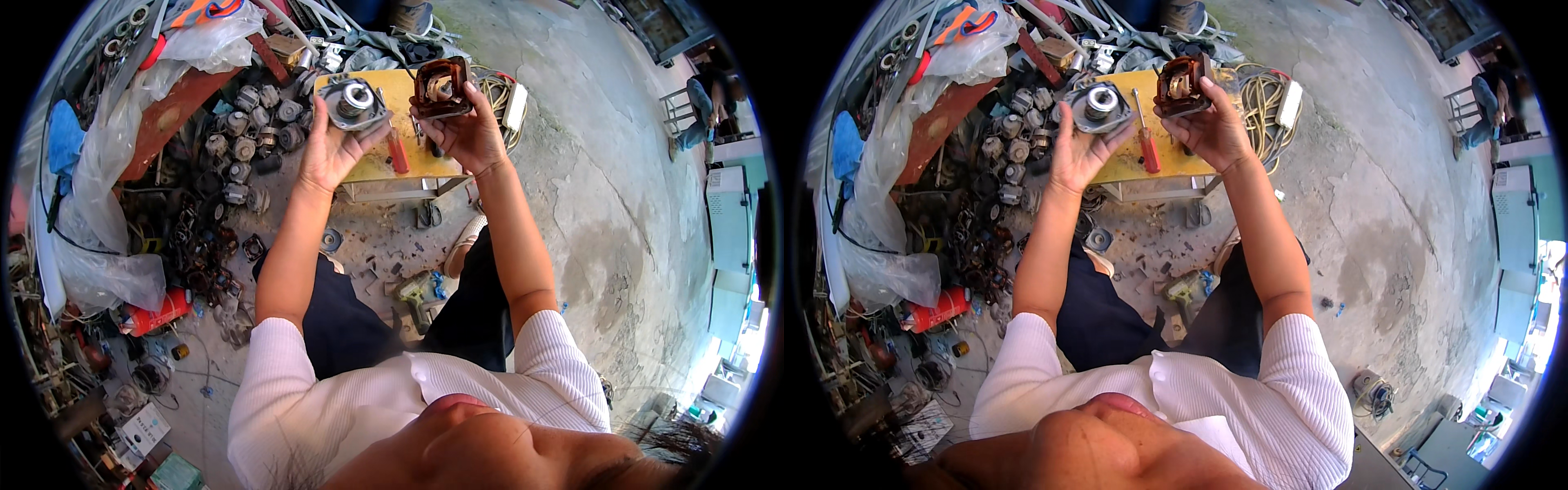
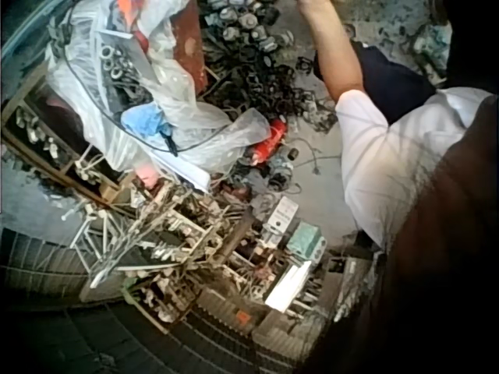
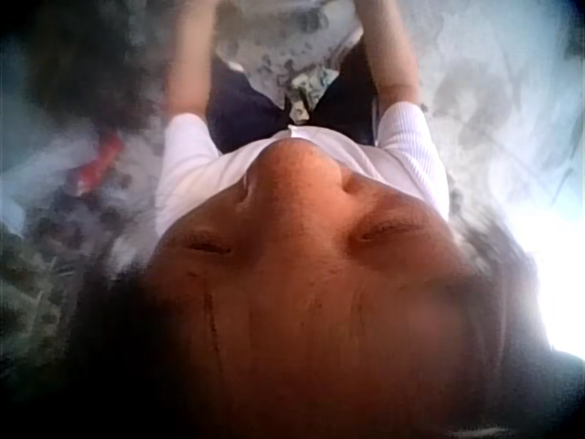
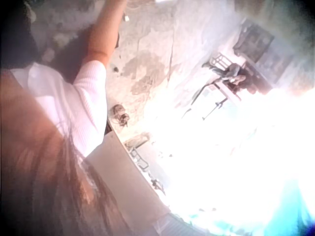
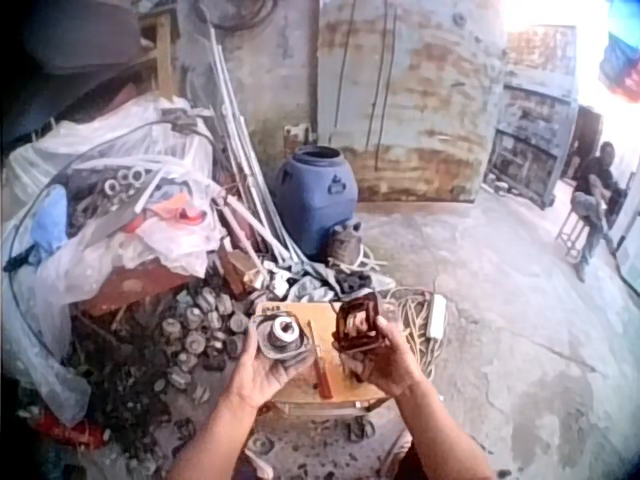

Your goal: The person disassembles a small electric motor housing by removing screws with a screwdriver and then pulling the housing components apart by hand.

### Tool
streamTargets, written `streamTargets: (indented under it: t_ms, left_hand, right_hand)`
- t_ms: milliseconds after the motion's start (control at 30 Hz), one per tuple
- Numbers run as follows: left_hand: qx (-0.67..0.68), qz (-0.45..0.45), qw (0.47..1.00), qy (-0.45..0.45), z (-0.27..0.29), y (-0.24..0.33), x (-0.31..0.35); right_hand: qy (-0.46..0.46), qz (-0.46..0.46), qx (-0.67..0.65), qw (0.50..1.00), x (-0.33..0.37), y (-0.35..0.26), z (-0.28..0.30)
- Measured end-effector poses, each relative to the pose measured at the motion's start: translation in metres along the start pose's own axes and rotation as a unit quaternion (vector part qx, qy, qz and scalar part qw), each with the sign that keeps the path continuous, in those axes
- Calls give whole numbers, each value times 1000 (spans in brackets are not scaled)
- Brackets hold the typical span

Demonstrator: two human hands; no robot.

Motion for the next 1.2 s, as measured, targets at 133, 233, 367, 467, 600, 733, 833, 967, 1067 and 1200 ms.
streamTargets:
  t_ms: [133,233,367,467,600,733,833,967,1067,1200]
  left_hand:
    - [37,-22,998,-35,-8,32,9]
    - [2,-72,997,-23,-12,53,18]
    - [12,-84,996,-22,-8,68,25]
    - [24,-91,995,-22,-6,72,28]
    - [30,-86,996,-16,-8,69,27]
    - [24,-81,996,-16,-12,66,28]
    - [32,-70,997,-8,-9,59,25]
    - [26,-45,999,-14,-10,47,23]
    - [14,-39,999,-15,-12,39,22]
    - [5,-20,1000,-14,-13,29,22]
  right_hand:
    - [57,73,209,974,3,-5,6]
    - [62,122,495,858,8,-9,-11]
    - [-7,243,711,660,21,12,-55]
    - [-39,257,784,564,25,37,-69]
    - [-31,265,821,505,23,57,-68]
    - [-20,242,840,486,17,65,-65]
    - [-18,249,848,467,15,69,-65]
    - [-6,253,853,457,10,69,-64]
    - [3,313,841,442,9,68,-65]
    - [17,326,772,545,9,40,-67]
Point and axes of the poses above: each hand's wrist, its own x-axis away from the middle knuckle, its own z-axis out of the back of the hand, y = z × x, the point moved 9 cm from there along -x, towards the middle knuckle, and after that the axes turned 3 degrees about x, right-handed, at the moved point
